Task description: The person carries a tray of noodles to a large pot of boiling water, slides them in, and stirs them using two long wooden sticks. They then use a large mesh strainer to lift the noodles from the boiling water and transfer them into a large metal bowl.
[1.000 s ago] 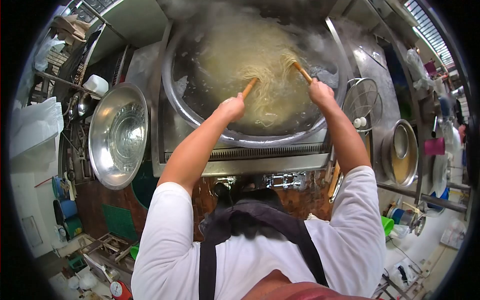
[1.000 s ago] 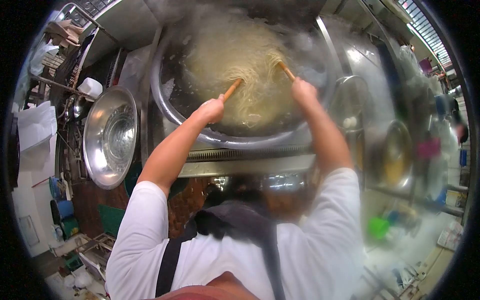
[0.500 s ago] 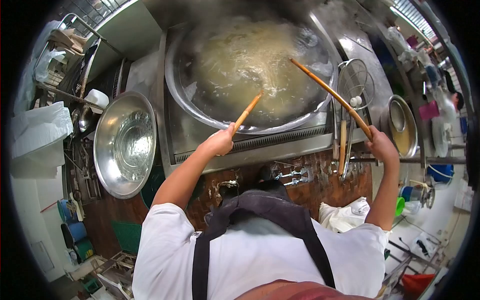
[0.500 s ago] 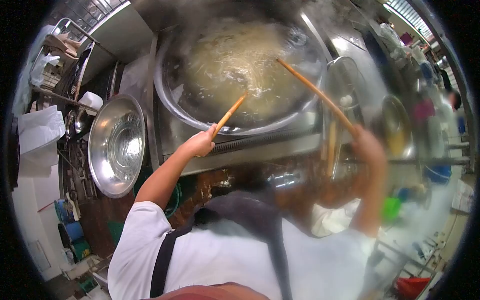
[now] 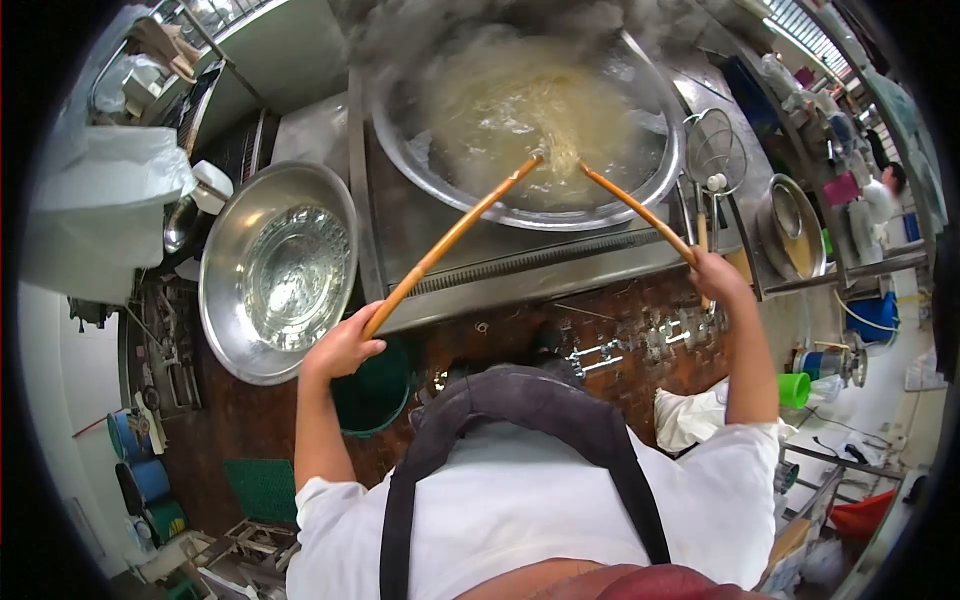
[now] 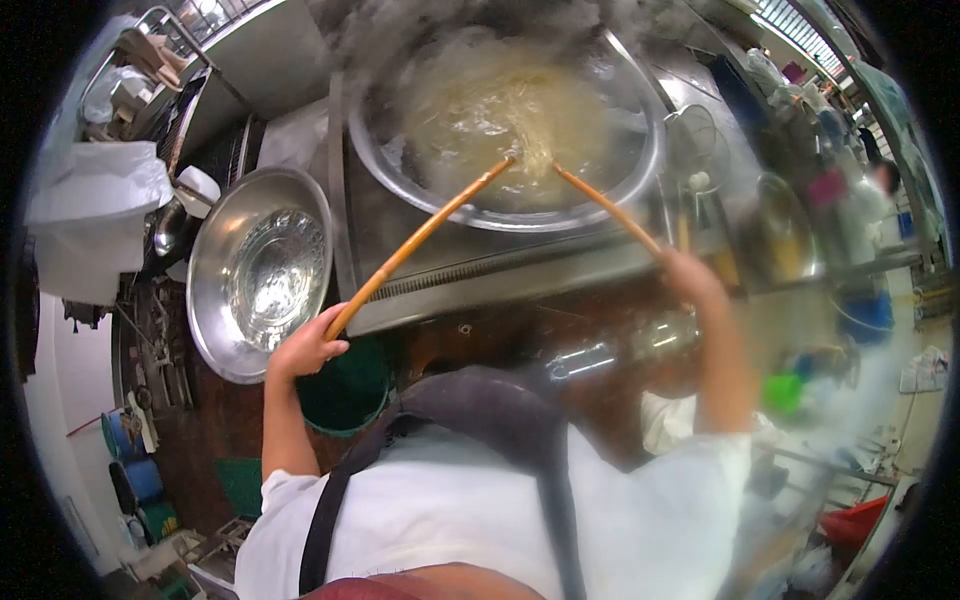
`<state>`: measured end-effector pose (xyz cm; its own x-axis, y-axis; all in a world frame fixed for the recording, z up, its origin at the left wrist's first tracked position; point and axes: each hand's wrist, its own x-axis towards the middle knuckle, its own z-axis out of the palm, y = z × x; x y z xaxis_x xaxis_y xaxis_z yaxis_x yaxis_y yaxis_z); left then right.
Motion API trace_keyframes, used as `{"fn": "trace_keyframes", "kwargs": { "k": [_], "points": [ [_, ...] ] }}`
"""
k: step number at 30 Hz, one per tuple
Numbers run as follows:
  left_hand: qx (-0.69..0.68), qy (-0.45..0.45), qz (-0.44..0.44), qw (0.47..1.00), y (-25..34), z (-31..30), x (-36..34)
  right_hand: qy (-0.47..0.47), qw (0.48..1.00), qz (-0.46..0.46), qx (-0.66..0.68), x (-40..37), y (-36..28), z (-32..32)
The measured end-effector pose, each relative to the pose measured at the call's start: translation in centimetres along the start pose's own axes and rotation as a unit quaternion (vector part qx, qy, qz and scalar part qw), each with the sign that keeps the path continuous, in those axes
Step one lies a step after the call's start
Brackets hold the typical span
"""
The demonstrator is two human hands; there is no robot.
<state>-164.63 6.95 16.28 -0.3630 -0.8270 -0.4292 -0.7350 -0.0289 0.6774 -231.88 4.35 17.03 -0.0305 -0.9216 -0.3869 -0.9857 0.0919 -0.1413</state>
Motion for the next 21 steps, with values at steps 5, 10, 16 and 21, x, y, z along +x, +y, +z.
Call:
{"fn": "trace_keyframes", "kwargs": {
  "k": [5,10,16,21],
  "points": [
    [-0.056,0.095,-0.080,0.991,-3.0,-0.6,-9.7,-0.001,0.994,-0.009,0.105,8.2,-9.3,8.8],
    [-0.183,0.149,-0.042,0.971,-6.0,1.0,-10.2,0.046,0.989,-0.054,0.131,8.5,-17.1,10.4],
    [-0.118,0.195,-0.016,0.974,-4.9,-0.5,-8.3,0.069,0.986,-0.089,0.122,8.0,-18.9,7.5],
    [-0.073,0.184,0.015,0.980,-2.5,-0.8,-6.4,0.097,0.993,-0.064,0.024,1.1,-11.6,-1.2]
  ]
}}
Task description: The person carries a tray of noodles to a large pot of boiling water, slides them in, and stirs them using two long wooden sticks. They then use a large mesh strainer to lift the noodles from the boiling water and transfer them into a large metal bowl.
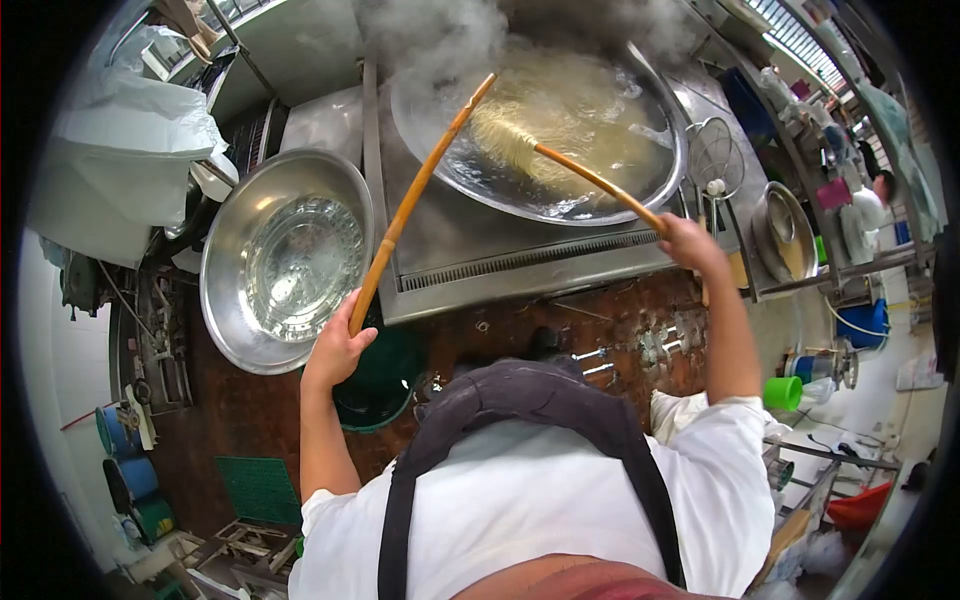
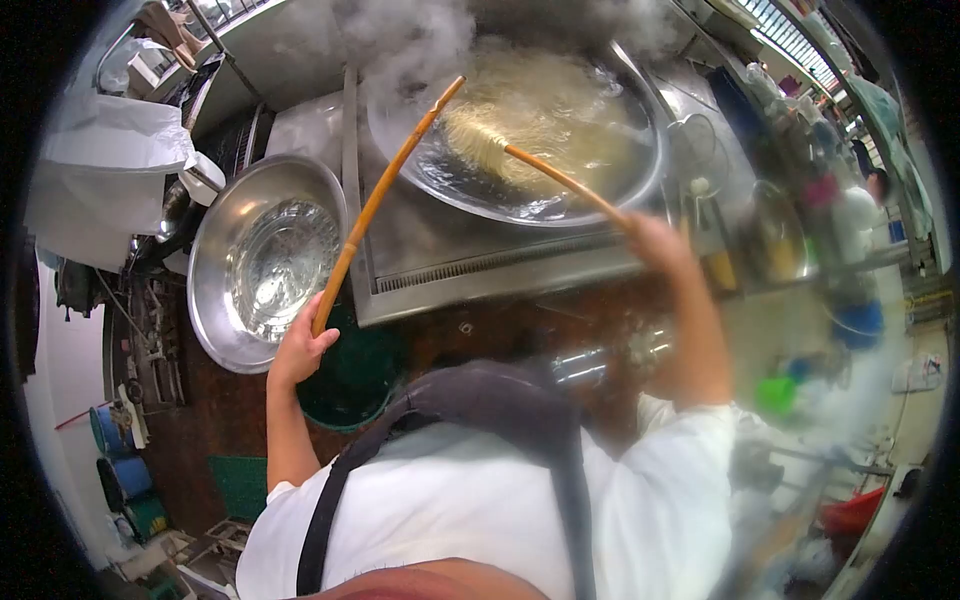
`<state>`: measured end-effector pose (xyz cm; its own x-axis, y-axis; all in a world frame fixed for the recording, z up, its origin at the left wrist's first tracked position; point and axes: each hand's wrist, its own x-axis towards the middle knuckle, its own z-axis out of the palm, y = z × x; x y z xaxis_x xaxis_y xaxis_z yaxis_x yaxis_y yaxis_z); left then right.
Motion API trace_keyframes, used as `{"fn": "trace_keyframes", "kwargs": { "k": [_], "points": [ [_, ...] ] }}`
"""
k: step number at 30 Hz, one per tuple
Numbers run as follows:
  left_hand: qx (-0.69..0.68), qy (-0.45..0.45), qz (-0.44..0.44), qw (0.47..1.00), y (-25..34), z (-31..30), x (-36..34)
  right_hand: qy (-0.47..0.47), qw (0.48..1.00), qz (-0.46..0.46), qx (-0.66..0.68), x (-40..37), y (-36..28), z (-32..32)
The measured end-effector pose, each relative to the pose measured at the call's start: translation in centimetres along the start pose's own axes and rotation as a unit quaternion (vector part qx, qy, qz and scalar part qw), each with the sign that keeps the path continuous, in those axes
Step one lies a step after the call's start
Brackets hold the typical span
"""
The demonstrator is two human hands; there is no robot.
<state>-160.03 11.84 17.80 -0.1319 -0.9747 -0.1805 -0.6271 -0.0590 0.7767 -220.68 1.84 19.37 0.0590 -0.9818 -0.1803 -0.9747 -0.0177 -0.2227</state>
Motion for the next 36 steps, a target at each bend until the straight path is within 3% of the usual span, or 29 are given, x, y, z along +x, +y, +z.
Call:
{"fn": "trace_keyframes", "kwargs": {
  "k": [1,2,3,4,5,7,12,13,15,17,19,23,24,32,36],
  "points": [
    [0.000,-0.005,-0.003,1.000,0.3,0.3,0.2,-0.032,0.998,0.032,-0.046,-1.0,1.0,-2.9],
    [-0.001,-0.008,-0.009,1.000,0.6,0.7,0.4,-0.078,0.993,0.092,0.003,-2.3,1.5,-6.1],
    [-0.002,-0.011,-0.014,1.000,0.9,1.1,0.7,-0.047,0.996,0.019,-0.073,-3.5,2.8,-8.5],
    [-0.003,-0.014,-0.020,1.000,1.2,1.5,1.1,-0.033,0.993,0.055,-0.097,-4.8,3.3,-11.1],
    [-0.004,-0.013,-0.027,1.000,1.6,2.0,1.4,0.023,0.993,0.027,-0.113,-6.4,4.8,-12.9],
    [-0.005,-0.012,-0.045,0.999,2.3,2.8,2.0,-0.021,0.986,0.071,-0.152,-7.2,5.1,-17.1],
    [0.004,-0.025,-0.094,0.995,6.6,4.9,4.2,-0.049,0.959,0.129,-0.249,-4.3,10.9,-20.5],
    [0.008,-0.028,-0.115,0.993,7.7,5.3,4.6,-0.035,0.961,0.074,-0.266,-3.1,13.2,-20.1],
    [0.022,-0.002,-0.067,0.998,6.6,6.9,5.3,-0.007,0.955,-0.040,-0.295,-0.2,20.5,-16.8],
    [0.007,0.006,-0.070,0.997,6.4,8.3,5.6,-0.023,0.967,-0.104,-0.232,3.1,24.2,-12.8],
    [0.000,0.004,-0.095,0.996,8.0,9.0,5.5,-0.174,0.964,-0.014,-0.203,7.4,20.3,-10.2],
    [-0.008,0.017,-0.116,0.993,8.4,10.2,4.8,-0.212,0.975,-0.017,-0.058,13.1,21.8,0.6],
    [-0.012,0.020,-0.121,0.992,8.3,10.3,4.4,-0.230,0.973,0.025,-0.013,13.5,20.1,2.3],
    [-0.018,0.043,-0.115,0.992,8.8,10.3,3.2,-0.193,0.969,-0.054,0.143,14.1,10.3,11.6],
    [-0.019,0.052,-0.105,0.993,8.0,9.4,2.6,-0.184,0.965,-0.063,0.179,13.4,6.9,12.3]
  ]
}}
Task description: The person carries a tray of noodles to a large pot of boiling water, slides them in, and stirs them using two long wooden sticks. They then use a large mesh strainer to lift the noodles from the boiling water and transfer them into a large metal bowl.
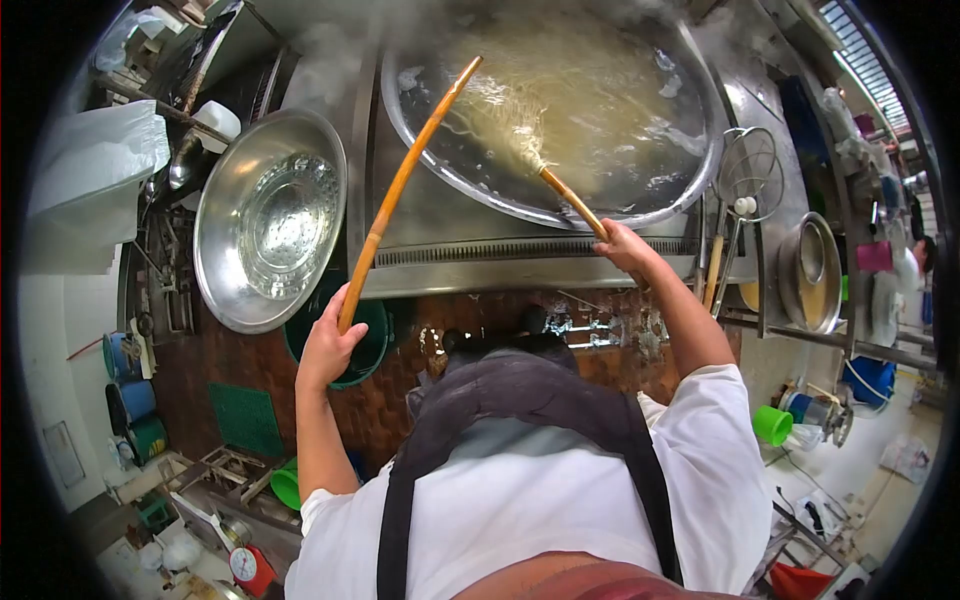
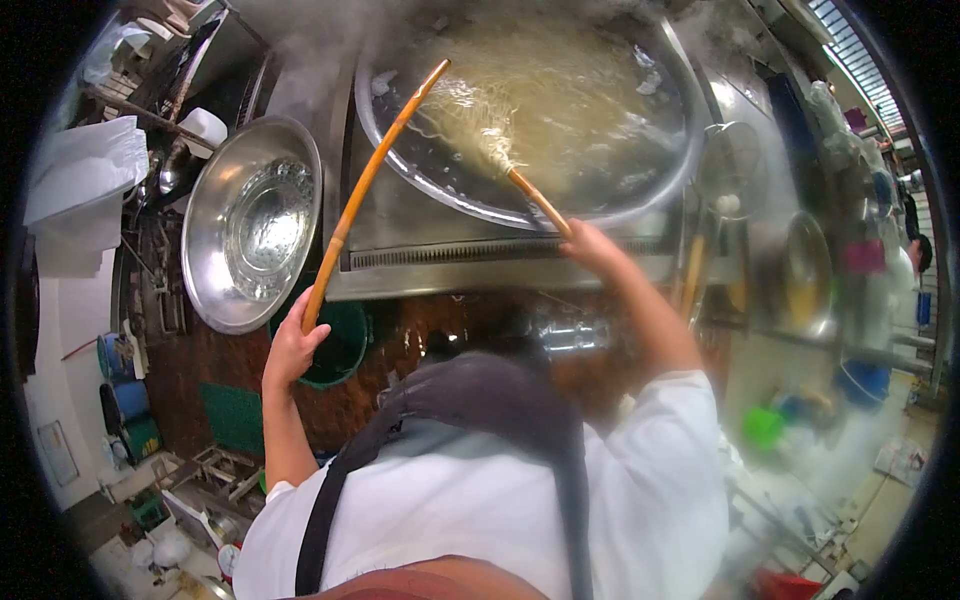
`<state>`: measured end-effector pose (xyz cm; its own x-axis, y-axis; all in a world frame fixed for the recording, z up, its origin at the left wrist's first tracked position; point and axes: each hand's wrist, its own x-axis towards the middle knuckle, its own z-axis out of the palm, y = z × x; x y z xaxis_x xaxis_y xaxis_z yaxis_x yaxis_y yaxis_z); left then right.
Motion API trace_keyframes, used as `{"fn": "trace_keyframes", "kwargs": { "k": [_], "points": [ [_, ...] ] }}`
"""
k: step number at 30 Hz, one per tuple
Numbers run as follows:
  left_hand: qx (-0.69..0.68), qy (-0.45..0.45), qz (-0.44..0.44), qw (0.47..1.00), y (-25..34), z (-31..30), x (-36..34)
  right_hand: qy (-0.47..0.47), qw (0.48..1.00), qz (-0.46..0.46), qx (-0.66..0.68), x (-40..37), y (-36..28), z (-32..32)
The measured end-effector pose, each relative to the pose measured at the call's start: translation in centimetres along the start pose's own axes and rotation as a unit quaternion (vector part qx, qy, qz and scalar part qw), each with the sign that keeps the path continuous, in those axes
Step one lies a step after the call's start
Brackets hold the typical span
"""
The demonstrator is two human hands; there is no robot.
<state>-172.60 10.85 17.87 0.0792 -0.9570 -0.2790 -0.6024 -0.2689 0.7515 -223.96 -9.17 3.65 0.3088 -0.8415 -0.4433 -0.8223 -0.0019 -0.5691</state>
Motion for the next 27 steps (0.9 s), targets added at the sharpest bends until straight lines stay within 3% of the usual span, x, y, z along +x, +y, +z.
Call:
{"fn": "trace_keyframes", "kwargs": {
  "k": [5,8,10,11,12,15,20,23,24,27],
  "points": [
    [0.005,0.014,0.023,1.000,-2.2,-1.7,-1.0,-0.016,0.999,0.037,-0.001,-2.8,-5.1,-0.8],
    [0.033,0.020,0.034,0.999,-3.0,-2.7,-0.6,0.023,0.999,0.006,-0.027,-6.4,-5.7,-2.2],
    [0.052,0.026,0.045,0.997,-3.4,-3.2,0.4,0.012,0.999,0.021,-0.041,-10.5,-7.8,-5.2],
    [0.056,0.030,0.055,0.996,-3.9,-3.4,1.1,0.050,0.998,-0.004,-0.047,-11.5,-4.4,-5.8],
    [0.063,0.031,0.065,0.995,-4.2,-3.7,1.8,0.036,0.996,0.000,-0.086,-14.0,-6.0,-8.0],
    [0.089,0.015,0.035,0.995,-2.3,-4.7,3.3,0.027,0.996,0.070,-0.051,-21.5,-6.7,-14.4],
    [0.246,-0.032,-0.004,0.969,2.1,-5.5,4.5,0.118,0.964,0.173,-0.163,-32.4,-11.5,-19.4],
    [0.353,-0.110,-0.032,0.929,4.9,-2.8,6.9,0.136,0.921,0.220,-0.292,-32.0,-10.8,-19.6],
    [0.370,-0.089,0.013,0.925,4.1,-1.2,8.3,0.135,0.902,0.233,-0.338,-31.2,-9.9,-19.4],
    [0.339,-0.138,0.055,0.929,4.8,2.8,12.7,0.125,0.897,0.244,-0.346,-25.4,-2.8,-17.2]
  ]
}}
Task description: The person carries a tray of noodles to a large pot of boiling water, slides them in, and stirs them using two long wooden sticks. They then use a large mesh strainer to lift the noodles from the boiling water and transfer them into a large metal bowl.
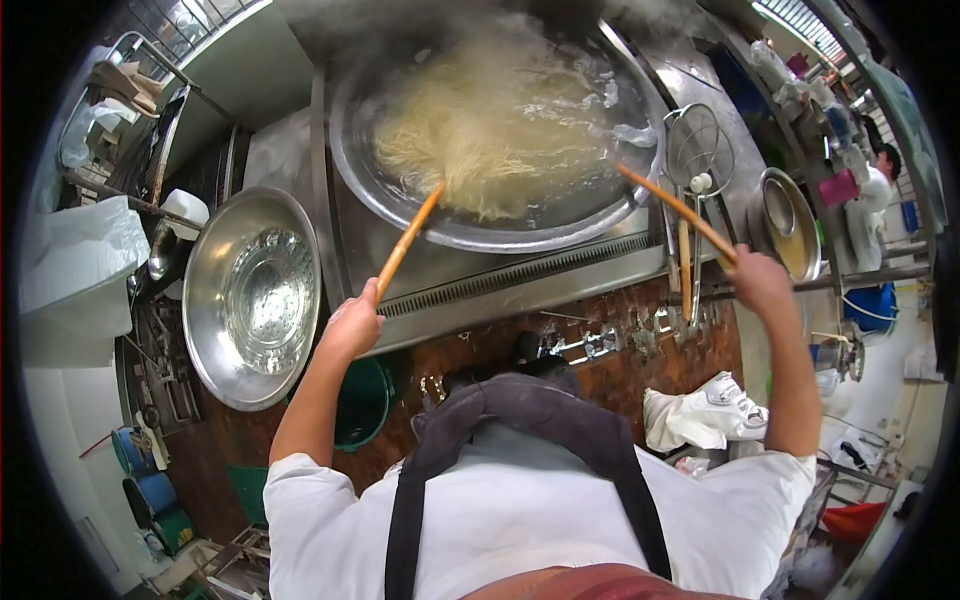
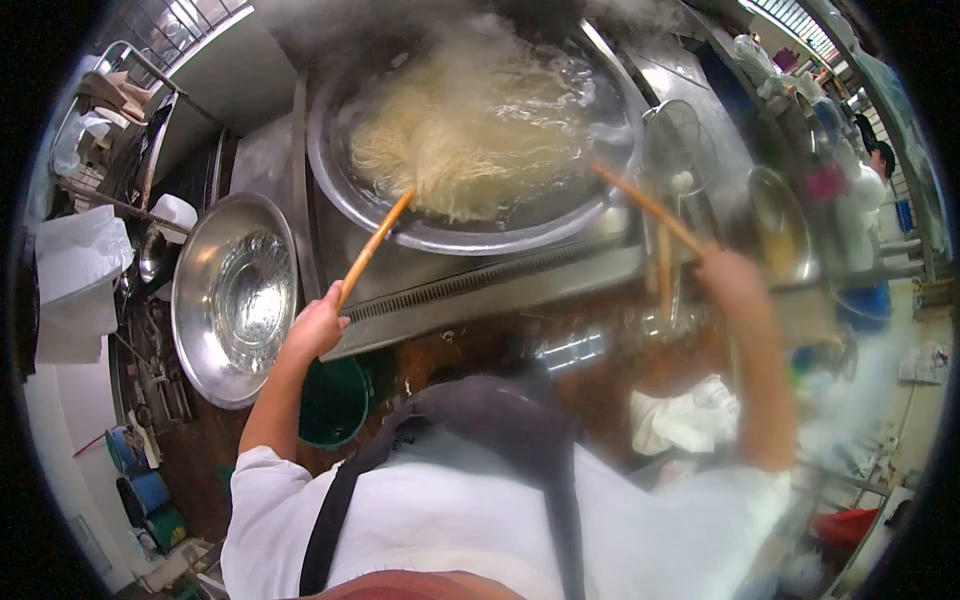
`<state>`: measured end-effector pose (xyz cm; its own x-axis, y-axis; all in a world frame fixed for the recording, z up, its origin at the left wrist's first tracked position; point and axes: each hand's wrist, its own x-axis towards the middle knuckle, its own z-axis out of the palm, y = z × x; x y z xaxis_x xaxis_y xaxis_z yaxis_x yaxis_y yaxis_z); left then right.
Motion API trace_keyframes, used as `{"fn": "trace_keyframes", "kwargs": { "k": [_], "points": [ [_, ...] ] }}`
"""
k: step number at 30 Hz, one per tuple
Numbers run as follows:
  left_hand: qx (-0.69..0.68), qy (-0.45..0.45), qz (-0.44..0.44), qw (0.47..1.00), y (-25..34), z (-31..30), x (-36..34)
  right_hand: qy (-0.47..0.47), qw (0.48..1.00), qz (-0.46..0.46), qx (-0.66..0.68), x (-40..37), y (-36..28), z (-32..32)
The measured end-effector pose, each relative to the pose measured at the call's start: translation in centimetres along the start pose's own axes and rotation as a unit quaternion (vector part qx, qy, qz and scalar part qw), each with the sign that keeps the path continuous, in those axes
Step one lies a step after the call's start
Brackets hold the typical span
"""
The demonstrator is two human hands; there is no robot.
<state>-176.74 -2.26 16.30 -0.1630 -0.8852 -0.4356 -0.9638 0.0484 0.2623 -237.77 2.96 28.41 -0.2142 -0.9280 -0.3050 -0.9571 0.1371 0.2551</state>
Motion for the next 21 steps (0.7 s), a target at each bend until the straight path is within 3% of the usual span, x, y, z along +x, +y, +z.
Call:
{"fn": "trace_keyframes", "kwargs": {
  "k": [2,5,7,9,12,15,21],
  "points": [
    [-0.006,-0.008,0.014,1.000,2.1,0.4,3.1,0.034,0.998,-0.057,0.009,4.3,-2.0,3.7],
    [-0.029,-0.020,0.018,0.999,5.8,2.1,8.1,-0.044,0.992,0.026,0.111,12.3,-6.8,7.2],
    [-0.046,-0.021,0.021,0.998,8.4,3.5,12.4,0.021,0.985,-0.029,0.171,18.0,-7.7,11.3],
    [-0.064,-0.016,0.027,0.997,10.8,4.4,16.7,0.024,0.987,-0.057,0.148,23.0,-9.9,11.7],
    [-0.059,-0.039,-0.020,0.997,15.3,3.2,19.9,0.033,0.972,-0.018,0.232,29.0,-12.8,12.0],
    [-0.036,0.012,0.009,0.999,16.6,3.2,23.4,0.051,0.974,-0.037,0.217,33.7,-14.3,11.2],
    [-0.090,-0.011,-0.016,0.996,18.0,1.8,28.6,0.062,0.969,-0.029,0.237,39.4,-15.6,7.9]
  ]
}}
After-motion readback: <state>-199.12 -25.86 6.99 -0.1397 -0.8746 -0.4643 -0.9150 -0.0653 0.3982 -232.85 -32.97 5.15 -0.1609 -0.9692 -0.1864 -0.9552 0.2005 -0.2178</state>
